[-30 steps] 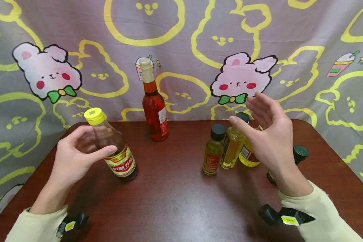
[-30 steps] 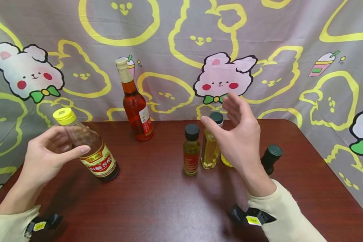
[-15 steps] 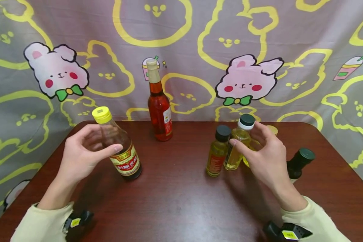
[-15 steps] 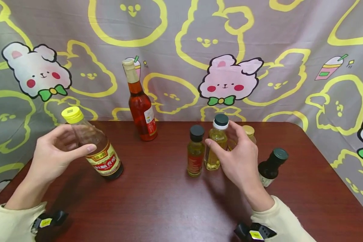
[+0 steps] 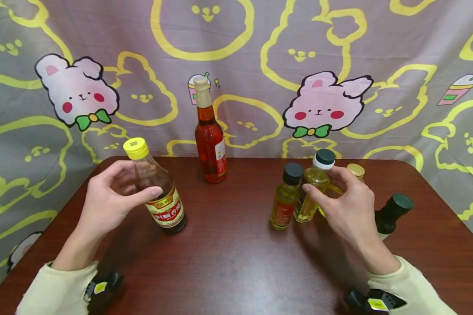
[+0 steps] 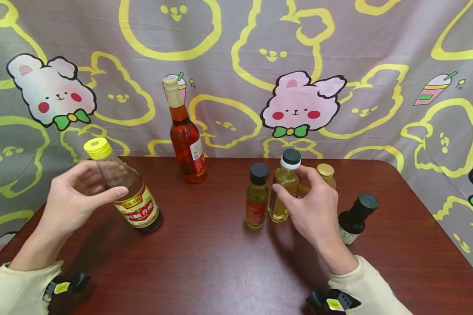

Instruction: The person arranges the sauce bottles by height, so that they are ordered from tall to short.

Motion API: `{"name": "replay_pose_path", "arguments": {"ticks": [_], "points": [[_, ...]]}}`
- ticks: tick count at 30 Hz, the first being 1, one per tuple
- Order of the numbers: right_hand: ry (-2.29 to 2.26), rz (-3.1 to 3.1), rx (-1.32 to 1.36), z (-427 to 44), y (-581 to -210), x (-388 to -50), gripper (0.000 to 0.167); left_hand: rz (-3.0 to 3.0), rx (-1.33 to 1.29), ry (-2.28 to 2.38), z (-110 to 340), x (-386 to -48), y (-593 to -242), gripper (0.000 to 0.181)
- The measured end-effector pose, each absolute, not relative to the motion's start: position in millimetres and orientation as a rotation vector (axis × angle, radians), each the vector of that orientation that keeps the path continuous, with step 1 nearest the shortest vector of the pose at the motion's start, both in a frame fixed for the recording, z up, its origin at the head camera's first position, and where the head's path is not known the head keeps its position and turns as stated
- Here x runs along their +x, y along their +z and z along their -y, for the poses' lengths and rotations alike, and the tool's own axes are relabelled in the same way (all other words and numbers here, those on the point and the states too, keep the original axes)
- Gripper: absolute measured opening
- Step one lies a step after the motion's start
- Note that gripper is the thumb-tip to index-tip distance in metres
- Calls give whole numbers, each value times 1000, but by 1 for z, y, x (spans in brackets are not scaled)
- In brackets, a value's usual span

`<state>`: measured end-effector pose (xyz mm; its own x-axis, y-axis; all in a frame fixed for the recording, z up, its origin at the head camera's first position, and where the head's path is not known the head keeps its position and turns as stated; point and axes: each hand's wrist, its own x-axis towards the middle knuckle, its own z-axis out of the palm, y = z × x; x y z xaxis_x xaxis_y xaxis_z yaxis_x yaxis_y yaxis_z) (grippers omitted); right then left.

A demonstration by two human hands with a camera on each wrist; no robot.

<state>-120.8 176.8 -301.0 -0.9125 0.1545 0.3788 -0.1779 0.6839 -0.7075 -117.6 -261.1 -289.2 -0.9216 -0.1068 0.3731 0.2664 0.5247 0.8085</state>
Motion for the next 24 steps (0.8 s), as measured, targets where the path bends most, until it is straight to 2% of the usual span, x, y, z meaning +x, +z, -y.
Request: {"name": "replay_pose_path", "arguments": {"ticks": [24], "points": [[1084,2534,-9,-180,-302,-121,58,2383,-140,-1357,260,-118,-292,50]]}}
